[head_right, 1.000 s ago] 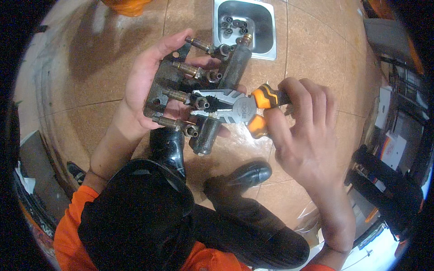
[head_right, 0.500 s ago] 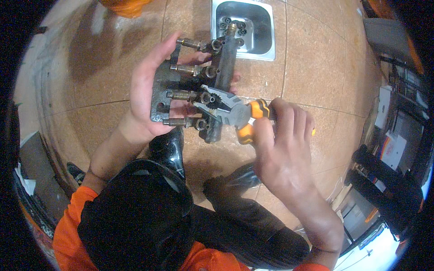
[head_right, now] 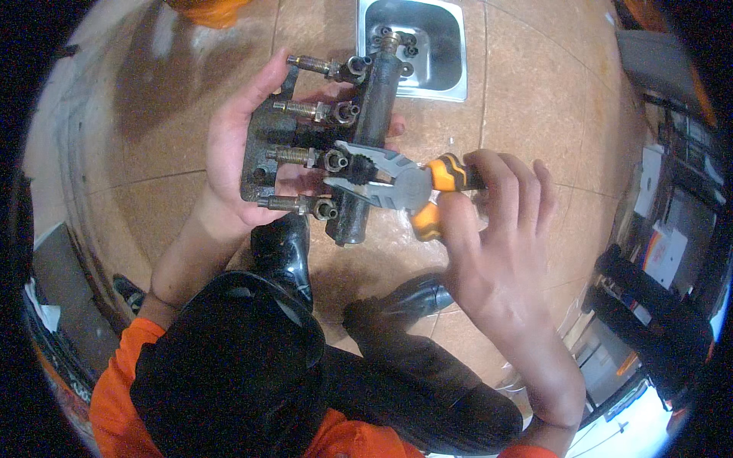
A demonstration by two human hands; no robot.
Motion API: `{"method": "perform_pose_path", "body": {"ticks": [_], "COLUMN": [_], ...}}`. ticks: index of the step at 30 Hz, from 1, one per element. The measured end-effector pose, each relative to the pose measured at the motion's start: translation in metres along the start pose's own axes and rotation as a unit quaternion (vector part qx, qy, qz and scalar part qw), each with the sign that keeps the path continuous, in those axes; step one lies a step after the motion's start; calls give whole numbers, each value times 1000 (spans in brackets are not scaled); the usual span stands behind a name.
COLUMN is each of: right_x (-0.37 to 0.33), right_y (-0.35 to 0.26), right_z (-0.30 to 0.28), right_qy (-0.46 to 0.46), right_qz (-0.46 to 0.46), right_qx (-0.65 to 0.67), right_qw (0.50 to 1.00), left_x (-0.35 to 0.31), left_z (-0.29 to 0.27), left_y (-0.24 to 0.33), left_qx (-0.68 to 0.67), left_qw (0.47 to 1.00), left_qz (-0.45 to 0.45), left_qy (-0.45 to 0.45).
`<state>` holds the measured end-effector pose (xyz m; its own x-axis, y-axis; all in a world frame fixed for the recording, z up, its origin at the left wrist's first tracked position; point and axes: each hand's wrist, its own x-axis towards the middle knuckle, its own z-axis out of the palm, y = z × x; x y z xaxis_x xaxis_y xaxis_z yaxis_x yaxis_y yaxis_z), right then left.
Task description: The person assembles a mechanical component by inserting small metal pins into a metal bracket with multiple cylindrical protrusions. They use pliers to grip and adjust the pins and occasionally place small parts into a metal tray.
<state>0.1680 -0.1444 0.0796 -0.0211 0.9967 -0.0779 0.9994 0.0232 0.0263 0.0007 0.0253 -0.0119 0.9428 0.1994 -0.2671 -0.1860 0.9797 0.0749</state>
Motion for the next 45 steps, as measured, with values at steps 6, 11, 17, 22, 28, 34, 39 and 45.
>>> {"method": "perform_pose_path", "body": {"ticks": [6,11,17,22,28,34,39,45], "right_x": [-2,-2,0,-3,-8,-3,3,0], "right_y": [6,5,7,8,15,10,3,-4], "right_z": [4,5,1,0,4,2,-5,5], "right_qy": [-17,-16,-4,-4,36,7,-89,-57], "right_qz": [9,25,-6,14,17,83,110,125], "right_qx": [6,34,16,22,81,98,26,84], "right_qw": [1000,999,1000,1000,996,992,989,987], "left_x": [0,3,3,4,5,6,9,12], "left_z": [2,1,-4,1,1,2,3,-5], "left_y": [-1,-1,1,-1,-2,-3,-8,-16], "left_qx": [-26,-34,-73,-59,-70,-16,20,-75], "left_qw": [999,999,994,997,996,1000,1000,995], "left_qz": [-15,-36,-68,-52,-49,-22,18,19], "left_qy": [11,-2,-38,-19,-18,0,-8,-65]}}
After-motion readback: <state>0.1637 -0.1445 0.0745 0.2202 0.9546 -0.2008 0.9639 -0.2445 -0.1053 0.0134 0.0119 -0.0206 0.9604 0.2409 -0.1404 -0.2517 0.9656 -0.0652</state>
